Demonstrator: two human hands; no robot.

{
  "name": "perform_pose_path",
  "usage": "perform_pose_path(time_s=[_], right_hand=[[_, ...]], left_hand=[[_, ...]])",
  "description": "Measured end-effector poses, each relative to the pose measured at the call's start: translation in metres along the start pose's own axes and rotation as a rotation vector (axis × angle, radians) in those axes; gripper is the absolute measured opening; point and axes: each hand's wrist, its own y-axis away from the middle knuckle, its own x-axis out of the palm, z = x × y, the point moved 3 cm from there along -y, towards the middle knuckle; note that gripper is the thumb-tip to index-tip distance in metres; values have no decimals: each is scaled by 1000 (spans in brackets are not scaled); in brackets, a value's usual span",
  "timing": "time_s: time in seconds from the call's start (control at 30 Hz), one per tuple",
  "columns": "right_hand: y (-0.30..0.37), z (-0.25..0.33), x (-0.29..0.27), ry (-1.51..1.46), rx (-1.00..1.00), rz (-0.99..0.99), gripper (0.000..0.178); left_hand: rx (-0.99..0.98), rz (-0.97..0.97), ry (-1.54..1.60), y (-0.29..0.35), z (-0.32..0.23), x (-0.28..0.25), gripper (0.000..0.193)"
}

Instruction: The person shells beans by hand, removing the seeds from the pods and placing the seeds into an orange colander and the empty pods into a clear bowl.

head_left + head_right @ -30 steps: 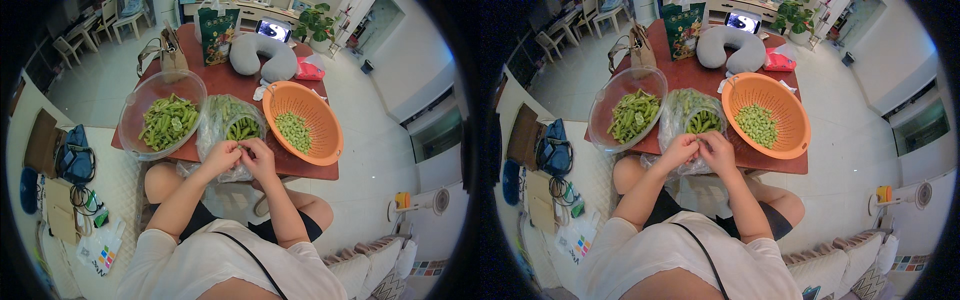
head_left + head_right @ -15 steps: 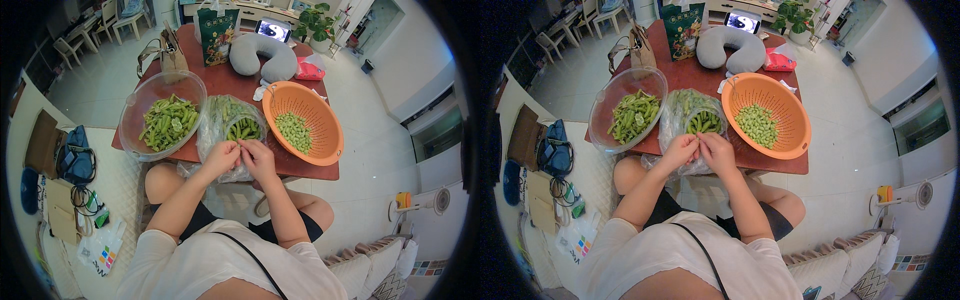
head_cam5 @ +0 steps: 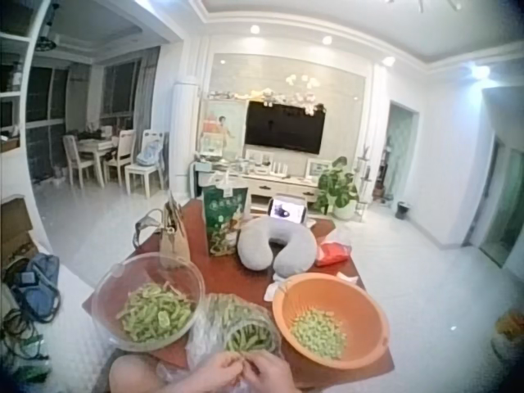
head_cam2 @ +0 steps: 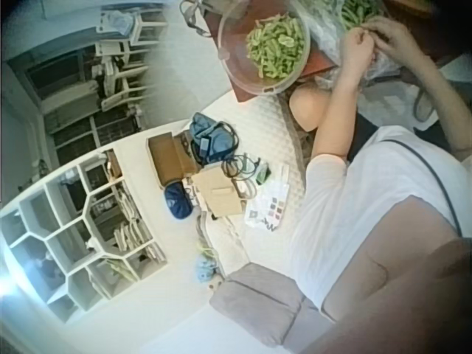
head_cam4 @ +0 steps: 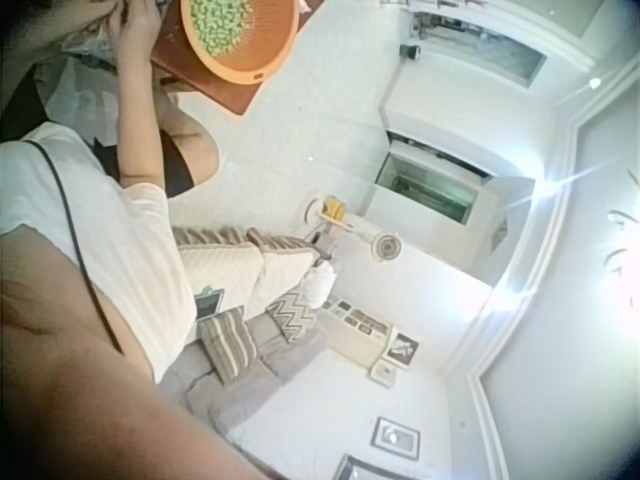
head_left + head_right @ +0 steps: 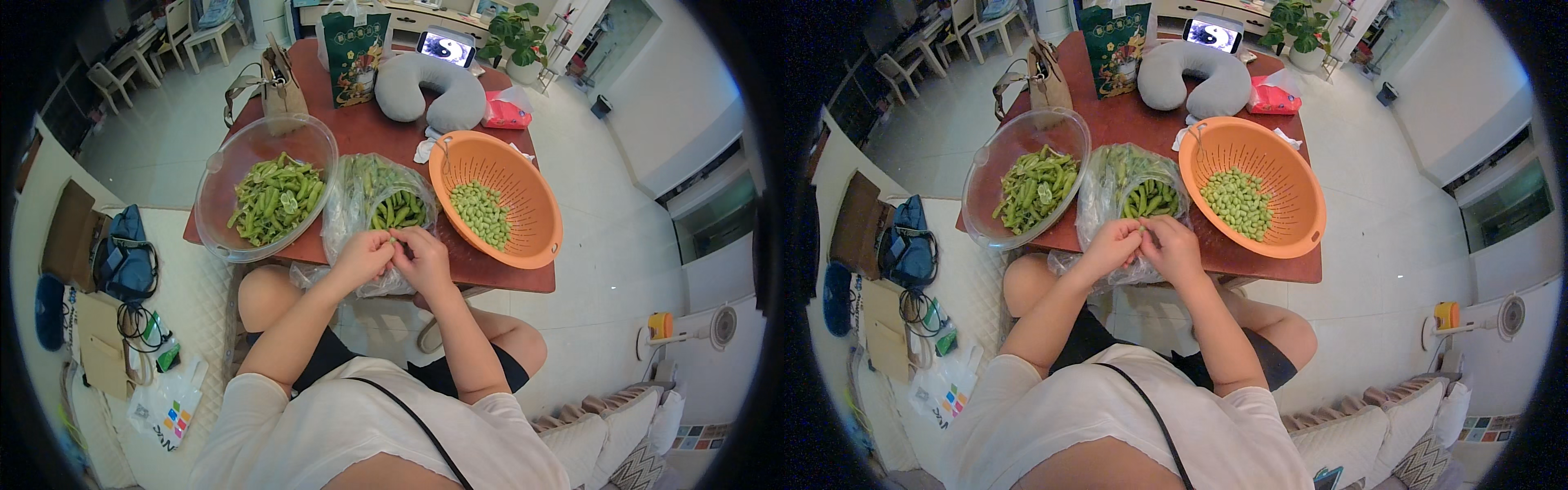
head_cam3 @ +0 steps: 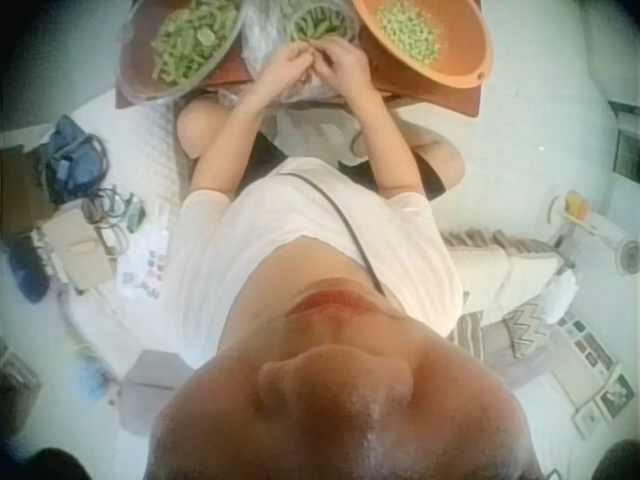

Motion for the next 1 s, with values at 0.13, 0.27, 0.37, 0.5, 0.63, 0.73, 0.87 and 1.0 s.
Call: perform_pose_path(time_s=[0.13,0.27,0.37,0.5,0.63,0.73,0.87,1.0], right_hand=[[2,-4,-1,-9,8,-39,14],[2,-5,-2,-60,72,-15,13],[2,-4,-3,-69,75,-20,11],[1,-3,-5,-95,28,-74,10],[8,-17,-4,-339,209,-159,12],[4,5,-19,-288,98,-155,18],[-14,29,-69,-200,57,-400,22],[-22,10,-118,63,227,-452,24]], left_hand=[[17,2,-38,0,-2,2,18],[6,-28,-56,2,-4,2,20],[30,-40,-58,1,-2,2,23],[56,-33,-87,1,-4,2,24],[93,-31,-125,1,-10,5,23],[94,-35,-144,-2,3,1,19],[53,6,-22,1,-1,3,13],[72,-23,-3,6,-11,7,14]])
